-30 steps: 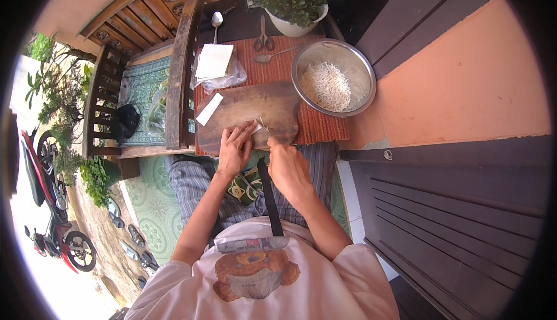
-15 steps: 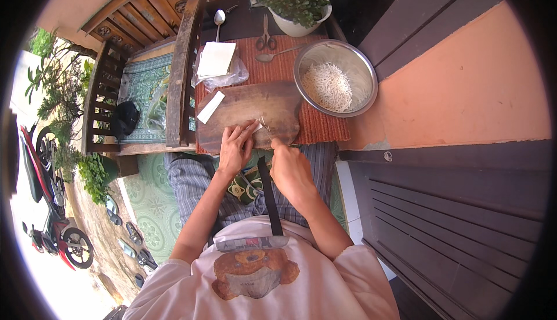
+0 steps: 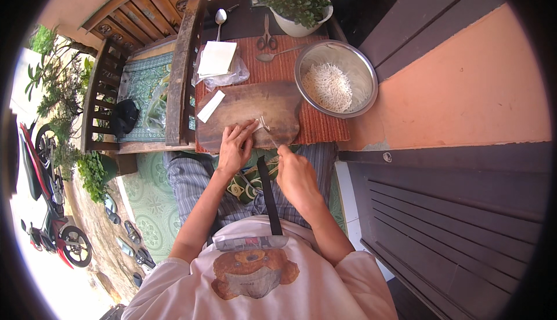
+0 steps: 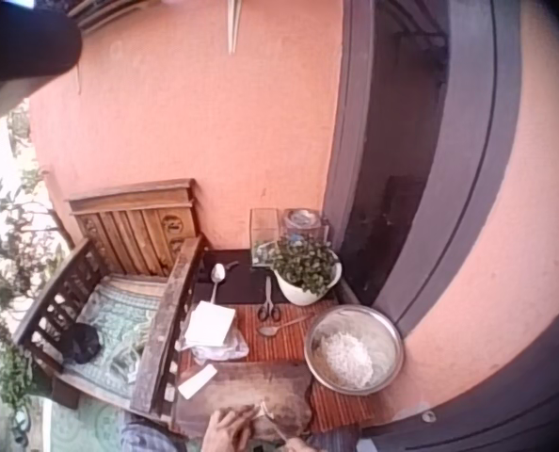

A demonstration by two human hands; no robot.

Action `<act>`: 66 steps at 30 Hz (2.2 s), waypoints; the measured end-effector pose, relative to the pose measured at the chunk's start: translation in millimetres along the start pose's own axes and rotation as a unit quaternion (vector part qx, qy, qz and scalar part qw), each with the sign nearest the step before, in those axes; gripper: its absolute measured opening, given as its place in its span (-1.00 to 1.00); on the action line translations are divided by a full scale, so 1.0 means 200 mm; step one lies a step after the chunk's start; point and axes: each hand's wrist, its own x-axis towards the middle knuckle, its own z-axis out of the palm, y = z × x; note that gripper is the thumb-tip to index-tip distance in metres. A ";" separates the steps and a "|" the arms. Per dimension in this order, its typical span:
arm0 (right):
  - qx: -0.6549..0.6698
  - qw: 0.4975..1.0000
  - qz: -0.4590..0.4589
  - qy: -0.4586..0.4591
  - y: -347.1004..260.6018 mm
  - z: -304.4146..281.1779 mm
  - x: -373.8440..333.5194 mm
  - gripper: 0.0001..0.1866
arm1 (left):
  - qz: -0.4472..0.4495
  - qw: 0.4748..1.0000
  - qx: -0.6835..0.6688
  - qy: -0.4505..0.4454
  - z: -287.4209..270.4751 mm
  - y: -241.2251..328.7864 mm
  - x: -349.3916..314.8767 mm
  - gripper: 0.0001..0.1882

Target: The person sits on the floor and uses a knife to slice a block of white tofu into thin strips on a wooden cutting board. The sliced pieces are transferred into a metal bowl containing water.

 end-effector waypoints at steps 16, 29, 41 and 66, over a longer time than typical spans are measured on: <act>0.019 0.997 -0.050 0.051 0.06 0.09 0.05 -0.80 | -0.001 1.000 0.010 -0.005 0.00 -0.01 0.00 -0.48; -0.040 0.997 -0.051 0.042 0.02 0.11 0.06 -0.76 | -0.017 1.000 -0.004 -0.014 0.00 0.00 -0.01 -0.47; -0.077 0.996 -0.015 -0.034 -0.11 0.02 0.14 -0.74 | -0.013 1.000 -0.010 -0.005 0.01 -0.01 -0.01 -0.47; -0.030 0.999 0.012 -0.018 -0.04 0.00 0.02 -0.82 | -0.009 1.000 -0.002 0.003 0.01 0.00 -0.01 -0.49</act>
